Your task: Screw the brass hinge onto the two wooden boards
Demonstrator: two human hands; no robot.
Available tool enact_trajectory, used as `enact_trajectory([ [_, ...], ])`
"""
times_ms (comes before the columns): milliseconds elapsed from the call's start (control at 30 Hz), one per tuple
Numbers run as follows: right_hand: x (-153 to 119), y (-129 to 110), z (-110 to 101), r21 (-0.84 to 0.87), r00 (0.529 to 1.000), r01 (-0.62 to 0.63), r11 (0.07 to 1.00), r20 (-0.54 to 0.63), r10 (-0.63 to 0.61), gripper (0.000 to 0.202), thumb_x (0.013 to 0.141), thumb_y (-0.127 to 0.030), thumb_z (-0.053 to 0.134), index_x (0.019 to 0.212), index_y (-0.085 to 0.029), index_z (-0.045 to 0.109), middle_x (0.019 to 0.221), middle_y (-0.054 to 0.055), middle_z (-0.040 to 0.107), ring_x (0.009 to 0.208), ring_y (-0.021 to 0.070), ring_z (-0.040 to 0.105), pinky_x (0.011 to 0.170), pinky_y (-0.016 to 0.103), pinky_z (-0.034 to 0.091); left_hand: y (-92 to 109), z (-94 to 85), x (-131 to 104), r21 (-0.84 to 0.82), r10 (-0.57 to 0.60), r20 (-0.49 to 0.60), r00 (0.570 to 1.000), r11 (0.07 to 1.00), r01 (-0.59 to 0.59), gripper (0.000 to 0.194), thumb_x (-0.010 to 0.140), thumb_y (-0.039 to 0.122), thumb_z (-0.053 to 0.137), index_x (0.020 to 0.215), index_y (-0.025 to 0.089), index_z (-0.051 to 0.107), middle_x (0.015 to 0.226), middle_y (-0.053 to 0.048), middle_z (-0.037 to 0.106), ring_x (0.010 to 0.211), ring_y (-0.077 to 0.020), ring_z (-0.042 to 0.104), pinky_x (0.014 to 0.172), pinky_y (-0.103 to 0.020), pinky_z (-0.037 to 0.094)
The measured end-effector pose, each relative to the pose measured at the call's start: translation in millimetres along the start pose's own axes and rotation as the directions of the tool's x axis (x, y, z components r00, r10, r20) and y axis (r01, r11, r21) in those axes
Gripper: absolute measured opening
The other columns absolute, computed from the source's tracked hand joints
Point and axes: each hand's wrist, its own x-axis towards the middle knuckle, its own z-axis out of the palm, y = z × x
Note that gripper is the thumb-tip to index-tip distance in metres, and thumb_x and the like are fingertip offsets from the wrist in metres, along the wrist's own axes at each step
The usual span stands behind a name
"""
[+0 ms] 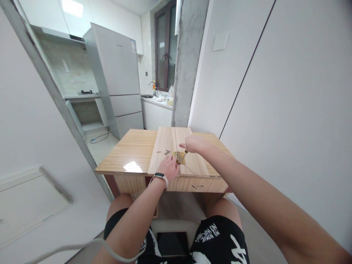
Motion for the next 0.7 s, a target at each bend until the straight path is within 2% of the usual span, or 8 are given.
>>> enact_trajectory([
  [100, 1.9, -4.1, -3.6, -0.019, 0.998, -0.027, 0.999, 0.050, 0.028, 0.045, 0.101, -0.045, 0.050, 0.122, -0.012, 0.073, 0.122, 0.021, 0.071, 0.115, 0.0322, 0.067, 0.087, 0.036, 0.053, -0.1, 0.2, -0.4, 0.009, 0.006, -0.009, 1.000, 1.000, -0.006, 0.016, 0.093, 0.022, 0.049, 0.105, 0.018, 0.060, 0.116, -0.014, 0.058, 0.111, -0.0284, 0.053, 0.095, -0.042, 0.048],
  [200, -1.0, -5.7, -5.4, -0.027, 0.999, 0.021, 0.999, 0.039, -0.020, 0.039, 0.099, -0.036, 0.051, 0.119, -0.013, 0.074, 0.121, 0.021, 0.071, 0.113, 0.0311, 0.068, 0.086, 0.035, 0.053, 0.3, -0.2, -0.8, 0.009, 0.007, -0.011, 1.000, 1.000, -0.007, 0.015, 0.094, 0.023, 0.049, 0.104, 0.018, 0.059, 0.114, -0.014, 0.058, 0.110, -0.0284, 0.053, 0.094, -0.042, 0.048],
  [333, -6.2, -3.2, -4.1, -0.045, 0.985, 0.167, 0.985, -0.033, -0.169, 0.036, 0.099, -0.035, 0.051, 0.111, -0.014, 0.077, 0.116, 0.022, 0.073, 0.112, 0.0310, 0.068, 0.089, 0.036, 0.050, 0.2, -0.8, -0.9, -0.007, 0.000, -0.004, 1.000, 1.000, 0.000, 0.015, 0.094, 0.023, 0.049, 0.104, 0.018, 0.059, 0.116, -0.015, 0.058, 0.111, -0.0284, 0.053, 0.095, -0.042, 0.048],
  [500, -7.1, -1.5, 2.8, -0.066, 0.953, 0.297, 0.953, -0.037, -0.300, 0.031, 0.098, -0.040, 0.057, 0.109, -0.020, 0.077, 0.115, 0.017, 0.073, 0.113, 0.0287, 0.067, 0.093, 0.035, 0.047, -2.2, 0.6, -0.6, -0.017, -0.002, 0.008, 1.000, 1.000, 0.002, 0.016, 0.094, 0.024, 0.050, 0.105, 0.017, 0.059, 0.116, -0.015, 0.058, 0.112, -0.0287, 0.053, 0.096, -0.043, 0.047],
  [567, -6.5, -2.5, 6.3, -0.064, 0.962, 0.261, 0.963, -0.068, -0.265, 0.037, 0.100, -0.045, 0.053, 0.109, -0.019, 0.076, 0.115, 0.017, 0.073, 0.113, 0.0284, 0.067, 0.093, 0.034, 0.048, -2.4, 1.0, -0.4, -0.017, -0.004, 0.009, 1.000, 1.000, 0.004, 0.016, 0.094, 0.024, 0.050, 0.105, 0.017, 0.060, 0.116, -0.015, 0.058, 0.112, -0.0288, 0.053, 0.096, -0.044, 0.048],
  [633, -5.2, -3.9, 8.5, -0.030, 0.983, 0.160, 0.987, -0.089, -0.162, 0.049, 0.102, -0.052, 0.045, 0.111, -0.015, 0.076, 0.115, 0.020, 0.073, 0.113, 0.0293, 0.067, 0.092, 0.034, 0.049, -2.0, 1.0, -0.2, -0.017, -0.008, 0.008, 1.000, 1.000, 0.008, 0.015, 0.094, 0.023, 0.050, 0.105, 0.018, 0.060, 0.117, -0.015, 0.058, 0.113, -0.0286, 0.053, 0.096, -0.043, 0.048],
  [700, -2.6, -5.5, 8.6, 0.026, 0.997, 0.060, 0.998, -0.053, -0.058, 0.058, 0.103, -0.055, 0.039, 0.116, -0.010, 0.074, 0.118, 0.023, 0.072, 0.115, 0.0300, 0.067, 0.092, 0.033, 0.049, -1.3, 0.5, -0.1, -0.014, -0.008, 0.006, 1.000, 1.000, 0.008, 0.015, 0.094, 0.024, 0.050, 0.104, 0.018, 0.059, 0.117, -0.015, 0.058, 0.112, -0.0285, 0.053, 0.095, -0.043, 0.048],
])
